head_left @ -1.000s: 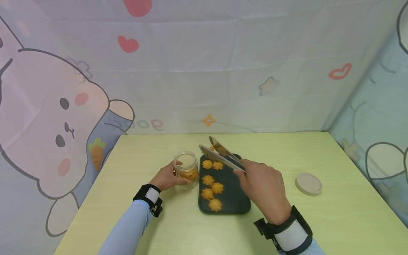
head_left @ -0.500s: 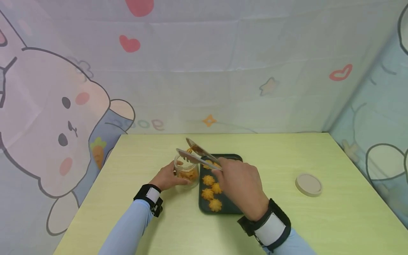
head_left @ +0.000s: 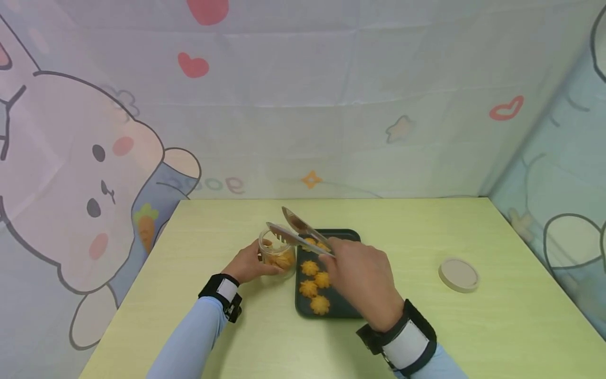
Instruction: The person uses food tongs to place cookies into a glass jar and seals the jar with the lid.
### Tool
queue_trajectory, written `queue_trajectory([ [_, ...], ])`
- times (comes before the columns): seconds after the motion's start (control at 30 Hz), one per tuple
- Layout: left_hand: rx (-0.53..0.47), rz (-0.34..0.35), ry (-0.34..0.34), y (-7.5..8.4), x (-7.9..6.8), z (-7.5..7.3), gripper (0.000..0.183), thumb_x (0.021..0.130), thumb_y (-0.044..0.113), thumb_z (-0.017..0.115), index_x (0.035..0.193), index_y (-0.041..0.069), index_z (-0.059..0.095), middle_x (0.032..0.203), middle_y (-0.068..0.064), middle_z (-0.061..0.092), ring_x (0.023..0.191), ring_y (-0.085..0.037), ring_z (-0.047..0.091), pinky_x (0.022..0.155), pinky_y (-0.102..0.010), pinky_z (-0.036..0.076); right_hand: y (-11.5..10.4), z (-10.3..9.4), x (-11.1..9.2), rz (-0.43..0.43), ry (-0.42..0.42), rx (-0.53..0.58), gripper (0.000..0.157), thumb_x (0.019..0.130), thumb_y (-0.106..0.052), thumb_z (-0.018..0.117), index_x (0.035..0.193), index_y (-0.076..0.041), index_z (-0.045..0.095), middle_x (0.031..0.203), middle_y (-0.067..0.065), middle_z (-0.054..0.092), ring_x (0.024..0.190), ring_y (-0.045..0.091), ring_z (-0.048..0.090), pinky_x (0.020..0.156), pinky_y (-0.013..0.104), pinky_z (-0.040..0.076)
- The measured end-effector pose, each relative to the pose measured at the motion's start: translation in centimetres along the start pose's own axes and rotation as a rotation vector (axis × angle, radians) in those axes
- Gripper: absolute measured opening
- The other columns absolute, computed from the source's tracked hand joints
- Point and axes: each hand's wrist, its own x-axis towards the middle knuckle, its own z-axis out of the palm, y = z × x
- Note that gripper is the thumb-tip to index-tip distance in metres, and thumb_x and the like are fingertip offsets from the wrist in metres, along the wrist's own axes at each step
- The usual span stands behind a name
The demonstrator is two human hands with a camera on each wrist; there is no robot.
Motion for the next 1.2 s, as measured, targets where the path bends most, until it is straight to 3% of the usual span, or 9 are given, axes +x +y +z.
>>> queue_trajectory([
  [0.27, -0.003, -0.001, -0.004, -0.4, 0.3, -0.1, 0.084, 0.065, 0.038, 0.085, 0.133, 0.009, 0.046, 0.127, -0.016, 0.061, 0.117, -0.031, 0.053, 0.094, -0.05, 0.047, 0.7, -0.3, -0.4, 0.047, -0.019, 0.023, 0.024, 0.083, -0.032, 0.072, 0.071, -0.016, 0.059, 0.048, -0.003, 0.048, 0.039, 0.013, 0.04, 0.031, 0.027, 0.029],
  [0.53, 0.024, 0.0, -0.011, 0.3, 0.0, -0.3, 0.082, 0.067, 0.03, 0.085, 0.134, 0.006, 0.044, 0.127, -0.019, 0.06, 0.117, -0.033, 0.052, 0.095, -0.051, 0.046, 1.9, -0.4, -1.1, 0.072, -0.009, 0.01, 0.027, 0.082, -0.029, 0.073, 0.067, -0.015, 0.055, 0.048, -0.002, 0.046, 0.038, 0.014, 0.039, 0.032, 0.027, 0.027],
  [0.8, 0.046, -0.01, -0.02, 0.9, -0.2, -0.4, 0.094, 0.065, 0.039, 0.085, 0.139, 0.005, 0.039, 0.132, -0.021, 0.056, 0.12, -0.033, 0.049, 0.097, -0.053, 0.044, 3.1, -0.3, -2.1, 0.127, -0.063, 0.015, 0.019, 0.082, -0.029, 0.072, 0.079, -0.011, 0.066, 0.05, -0.001, 0.053, 0.04, 0.014, 0.042, 0.033, 0.029, 0.031],
  [1.2, 0.01, 0.022, -0.017, 0.1, 0.6, -0.9, 0.108, 0.061, 0.048, 0.085, 0.144, 0.004, 0.032, 0.138, -0.022, 0.05, 0.126, -0.035, 0.044, 0.101, -0.054, 0.04, 4.9, 0.9, -3.8, 0.199, -0.172, 0.024, 0.019, 0.081, -0.03, 0.072, 0.079, -0.011, 0.068, 0.052, 0.0, 0.056, 0.042, 0.014, 0.043, 0.035, 0.03, 0.033],
])
